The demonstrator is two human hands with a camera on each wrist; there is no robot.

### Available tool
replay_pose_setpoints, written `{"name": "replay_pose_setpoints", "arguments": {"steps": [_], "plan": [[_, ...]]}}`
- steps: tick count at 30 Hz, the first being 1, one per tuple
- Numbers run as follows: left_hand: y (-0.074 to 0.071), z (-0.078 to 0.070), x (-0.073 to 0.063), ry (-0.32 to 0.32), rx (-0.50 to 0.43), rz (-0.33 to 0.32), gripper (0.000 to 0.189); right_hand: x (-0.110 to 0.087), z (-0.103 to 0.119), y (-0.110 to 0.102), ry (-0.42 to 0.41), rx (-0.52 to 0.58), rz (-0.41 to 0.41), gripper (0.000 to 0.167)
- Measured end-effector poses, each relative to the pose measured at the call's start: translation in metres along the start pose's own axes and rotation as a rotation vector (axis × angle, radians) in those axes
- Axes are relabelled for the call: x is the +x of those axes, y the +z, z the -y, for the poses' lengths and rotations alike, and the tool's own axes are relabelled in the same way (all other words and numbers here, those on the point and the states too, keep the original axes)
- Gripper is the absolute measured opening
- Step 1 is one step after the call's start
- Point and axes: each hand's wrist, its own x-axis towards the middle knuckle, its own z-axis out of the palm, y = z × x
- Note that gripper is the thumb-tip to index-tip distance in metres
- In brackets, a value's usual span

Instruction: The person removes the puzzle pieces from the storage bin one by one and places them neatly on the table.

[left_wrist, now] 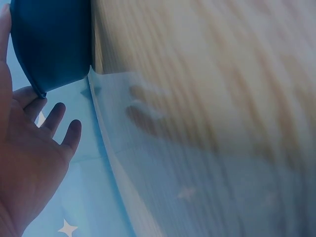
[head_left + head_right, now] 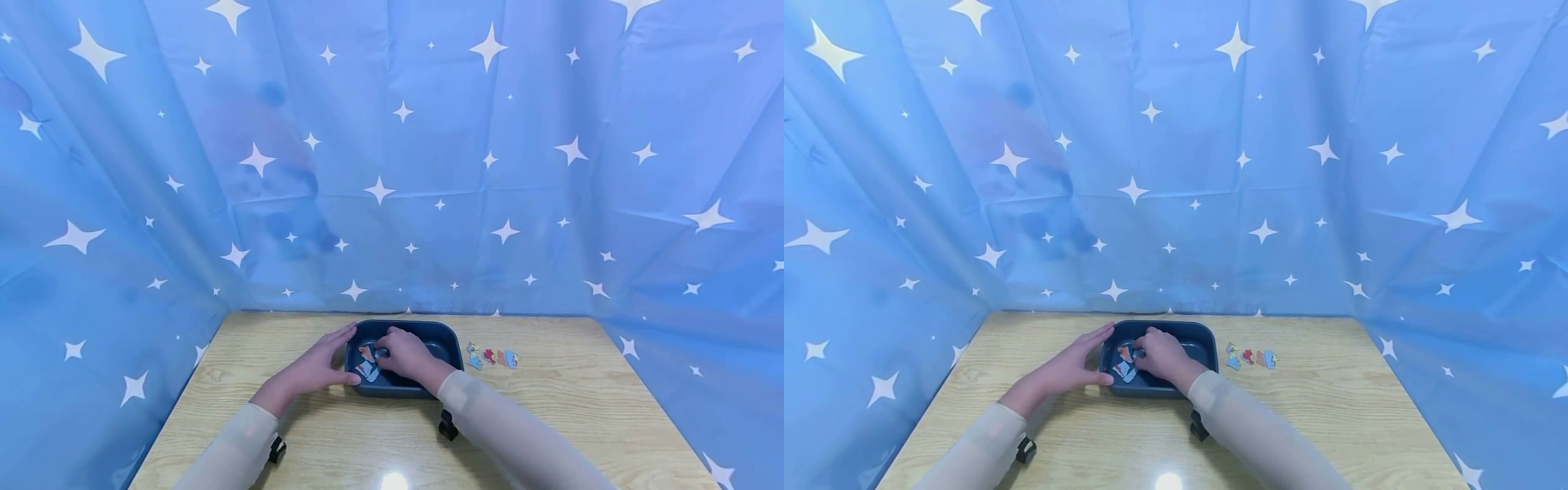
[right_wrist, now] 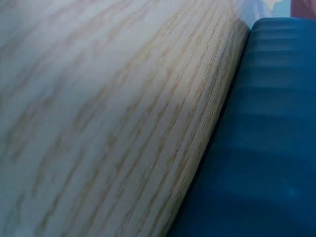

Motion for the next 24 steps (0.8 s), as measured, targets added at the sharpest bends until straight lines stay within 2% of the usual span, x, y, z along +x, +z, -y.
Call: {"name": "replay_pose_setpoints", "arguments": {"steps": [11, 24], "plan": [[0.000, 0.001, 0.000, 0.006, -0.008, 0.004, 0.107, -0.006, 0.001, -0.004, 0.025, 0.038, -0.030, 0.034], [0.000, 0.002, 0.001, 0.013, 0.001, -0.009, 0.109, -0.024, 0.001, -0.022, -0.069, 0.088, -0.115, 0.034]]}}
